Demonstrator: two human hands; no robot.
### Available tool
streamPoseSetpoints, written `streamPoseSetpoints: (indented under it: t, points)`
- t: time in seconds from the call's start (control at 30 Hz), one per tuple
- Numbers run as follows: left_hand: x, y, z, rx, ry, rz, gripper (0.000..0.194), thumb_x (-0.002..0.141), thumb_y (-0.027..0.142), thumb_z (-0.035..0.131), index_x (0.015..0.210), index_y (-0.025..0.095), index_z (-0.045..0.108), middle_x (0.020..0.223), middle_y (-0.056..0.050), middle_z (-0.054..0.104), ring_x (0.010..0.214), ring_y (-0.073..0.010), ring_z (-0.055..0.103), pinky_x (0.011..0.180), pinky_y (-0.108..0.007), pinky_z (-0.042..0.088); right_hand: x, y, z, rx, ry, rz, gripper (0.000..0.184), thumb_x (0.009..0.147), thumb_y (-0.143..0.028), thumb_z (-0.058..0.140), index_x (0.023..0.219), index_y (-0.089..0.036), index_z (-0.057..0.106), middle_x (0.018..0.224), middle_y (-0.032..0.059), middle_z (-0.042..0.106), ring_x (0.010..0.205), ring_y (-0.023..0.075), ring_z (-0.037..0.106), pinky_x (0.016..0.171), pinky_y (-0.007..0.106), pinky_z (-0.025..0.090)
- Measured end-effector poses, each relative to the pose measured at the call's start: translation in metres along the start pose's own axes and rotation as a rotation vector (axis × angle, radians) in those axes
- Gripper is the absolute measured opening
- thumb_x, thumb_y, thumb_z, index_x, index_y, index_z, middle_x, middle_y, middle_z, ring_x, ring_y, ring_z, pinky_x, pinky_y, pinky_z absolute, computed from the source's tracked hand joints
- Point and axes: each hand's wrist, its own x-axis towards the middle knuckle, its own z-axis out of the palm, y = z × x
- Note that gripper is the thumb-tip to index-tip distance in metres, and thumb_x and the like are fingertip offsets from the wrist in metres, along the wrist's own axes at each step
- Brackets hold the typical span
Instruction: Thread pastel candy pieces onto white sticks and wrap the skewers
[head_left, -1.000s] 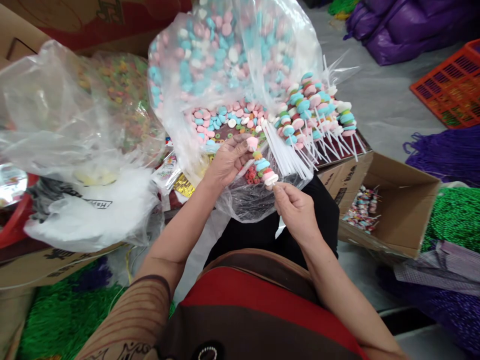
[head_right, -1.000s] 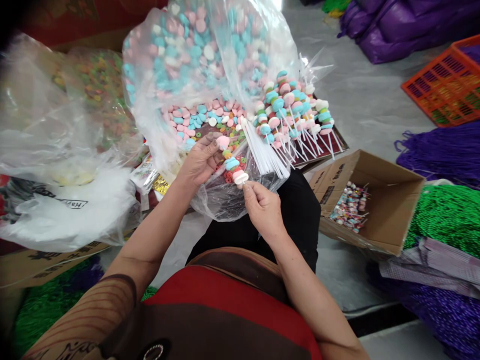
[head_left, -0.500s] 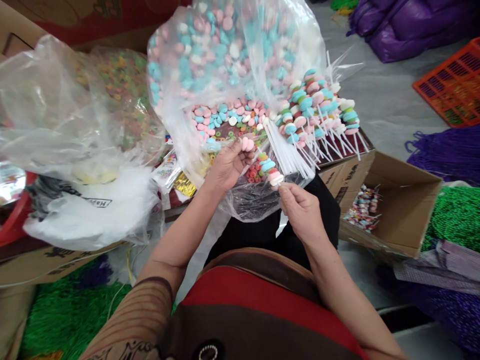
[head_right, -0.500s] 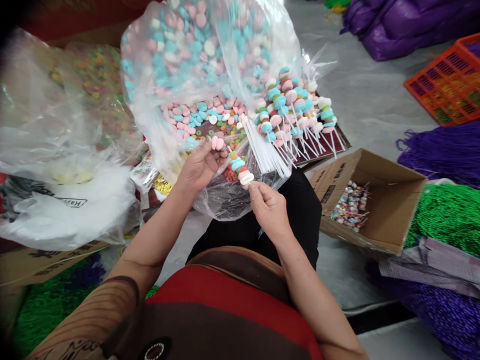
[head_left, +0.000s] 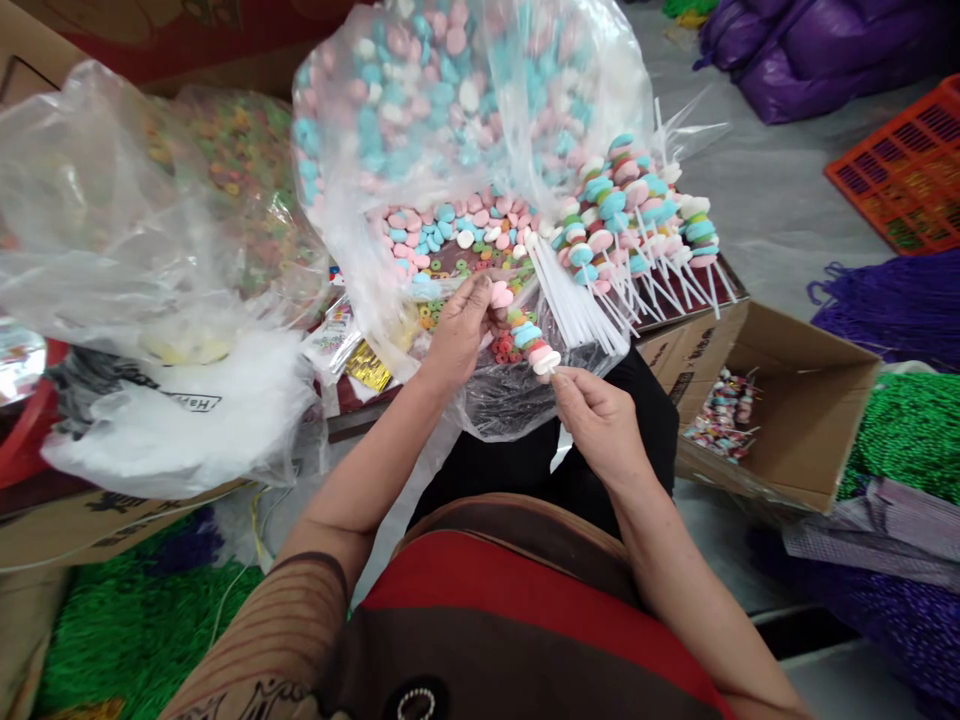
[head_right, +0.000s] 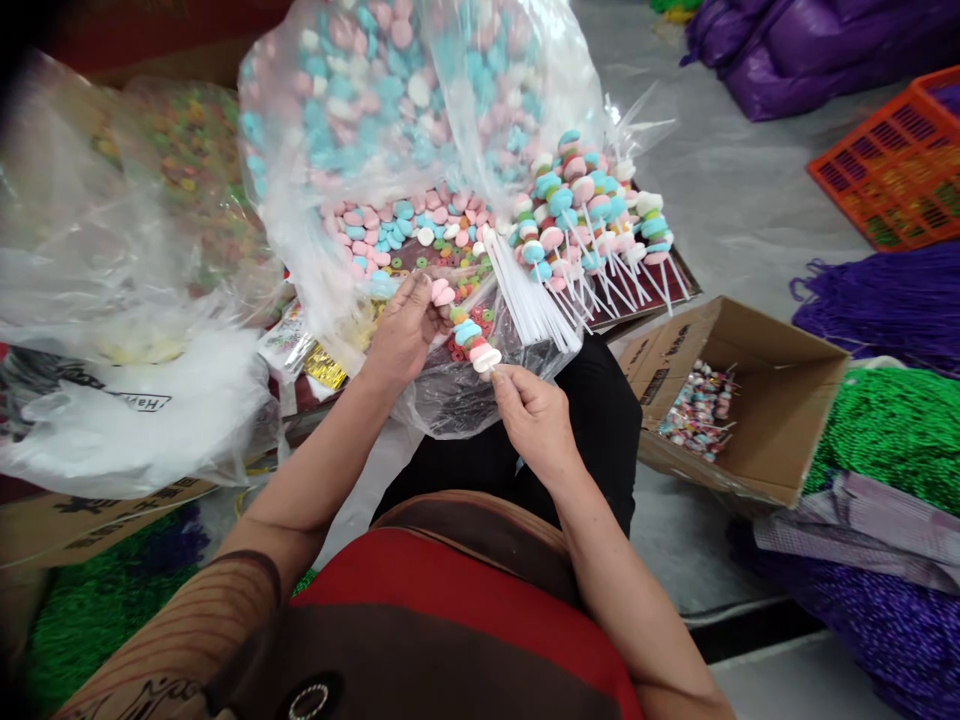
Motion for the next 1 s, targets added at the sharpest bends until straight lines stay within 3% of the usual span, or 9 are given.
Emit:
streamPoseSetpoints:
  t: [0.13,0.27,0.5,0.8,0.9,1.0]
  points:
    - [-0.001,-0.001,-0.002,0.045,0.015,-0.010,0.038,0.096,0.058,0.068,0.087,0.021,0.064,0.074,0.003,0.062,0.063,-0.0075,0.060,0.060,-0.019,0.050,-0.001,-0.002,-0.001,0.003,-0.006,0.014,0.033,0.094,-0.047,0.063,0.089,-0.019,0.079,0.057,-0.0027,0.049,0.058,0.0138,0.049,0.052,0.024,0.035]
    - [0.001,0.000,-0.006,0.078,-0.069,-0.011,0.035,0.092,0.053,0.076,0.085,0.021,0.063,0.066,0.005,0.058,0.057,-0.0055,0.056,0.056,-0.017,0.047,-0.001,-0.003,-0.001,0.003,-0.012,0.019,0.030,0.094,-0.043,0.062,0.088,-0.018,0.078,0.058,-0.0035,0.048,0.057,0.0125,0.046,0.052,0.024,0.034]
    - [0.004,-0.002,-0.002,0.084,0.033,-0.007,0.042,0.098,0.057,0.066,0.079,0.021,0.058,0.065,0.004,0.057,0.056,-0.0063,0.054,0.056,-0.018,0.046,-0.002,-0.004,0.001,-0.012,-0.021,0.000,0.029,0.094,-0.043,0.062,0.087,-0.019,0.077,0.059,-0.0032,0.048,0.058,0.0130,0.047,0.051,0.024,0.033]
    - [0.007,-0.014,-0.005,0.145,0.003,0.088,0.038,0.093,0.058,0.072,0.083,0.022,0.064,0.068,0.004,0.059,0.059,-0.0073,0.053,0.056,-0.020,0.044,-0.003,-0.002,0.001,-0.021,-0.014,0.012,0.033,0.094,-0.049,0.064,0.085,-0.020,0.075,0.055,-0.0039,0.050,0.054,0.0125,0.047,0.050,0.024,0.034]
    - [0.010,-0.013,-0.005,0.141,0.043,0.062,0.036,0.096,0.055,0.070,0.082,0.022,0.062,0.066,0.005,0.058,0.057,-0.0072,0.052,0.056,-0.019,0.042,-0.004,-0.002,-0.002,0.047,-0.049,0.064,0.033,0.095,-0.051,0.064,0.090,-0.020,0.074,0.053,-0.0054,0.051,0.049,0.0103,0.042,0.048,0.024,0.033]
    - [0.006,-0.009,-0.004,0.128,0.048,0.058,0.029,0.097,0.049,0.070,0.085,0.023,0.064,0.071,0.003,0.063,0.065,-0.0086,0.059,0.061,-0.020,0.044,0.001,-0.006,-0.002,0.223,-0.016,0.099,0.032,0.093,-0.053,0.068,0.096,-0.021,0.070,0.063,-0.0035,0.063,0.048,0.0091,0.044,0.048,0.024,0.036]
